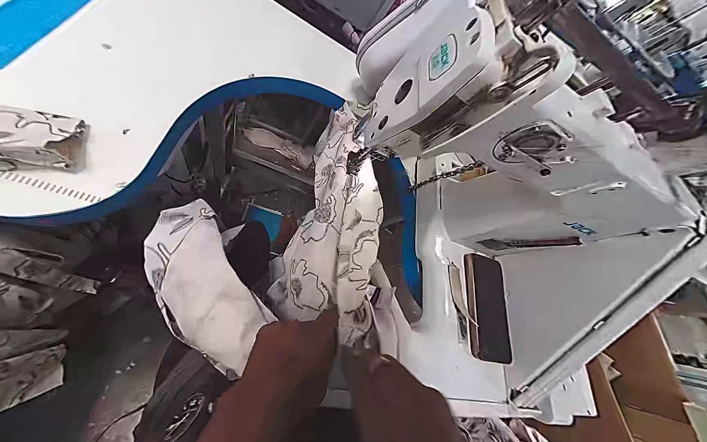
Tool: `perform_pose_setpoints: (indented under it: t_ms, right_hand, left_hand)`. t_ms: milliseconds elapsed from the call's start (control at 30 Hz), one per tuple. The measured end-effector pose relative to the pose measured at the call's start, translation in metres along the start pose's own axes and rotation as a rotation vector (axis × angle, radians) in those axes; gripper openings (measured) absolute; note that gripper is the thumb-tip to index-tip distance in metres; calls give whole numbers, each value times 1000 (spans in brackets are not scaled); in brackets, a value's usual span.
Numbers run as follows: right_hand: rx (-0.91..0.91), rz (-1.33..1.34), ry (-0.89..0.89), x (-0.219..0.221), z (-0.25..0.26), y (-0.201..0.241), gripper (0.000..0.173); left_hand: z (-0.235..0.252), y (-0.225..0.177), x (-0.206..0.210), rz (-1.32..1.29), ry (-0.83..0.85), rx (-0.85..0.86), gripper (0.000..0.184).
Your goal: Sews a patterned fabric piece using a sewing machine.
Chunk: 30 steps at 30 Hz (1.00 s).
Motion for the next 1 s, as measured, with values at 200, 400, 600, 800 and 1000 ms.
perform_pose_setpoints:
  t_ms: [200,400,600,800,1000]
  right_hand:
    - [127,-59,-8,7,33,4,26]
    - [182,-75,-5,9,65,4,28]
    - [232,-87,-10,8,90,-7,31]
    - [311,94,72,14,73,-46,16]
    - [-2,-222,-25,12,90,8,11]
  left_hand:
    - [11,25,7,-146,13,-30,29]
    - [38,50,16,-477,143,-141,32]
    - [63,70,31,-558,-32,-98,38]
    - [64,69,27,-629,196,-139,56]
    - [51,78,41,-813,150,-167,21]
Point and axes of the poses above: each hand's wrist, its own z-axis towards the middle knuckle, its own x-axis out of the palm, y = z × x, the point moved 8 cm from there along z, towards the middle knuckle, and after that the axes turned 14 degrees about x, right-handed, at the moved point
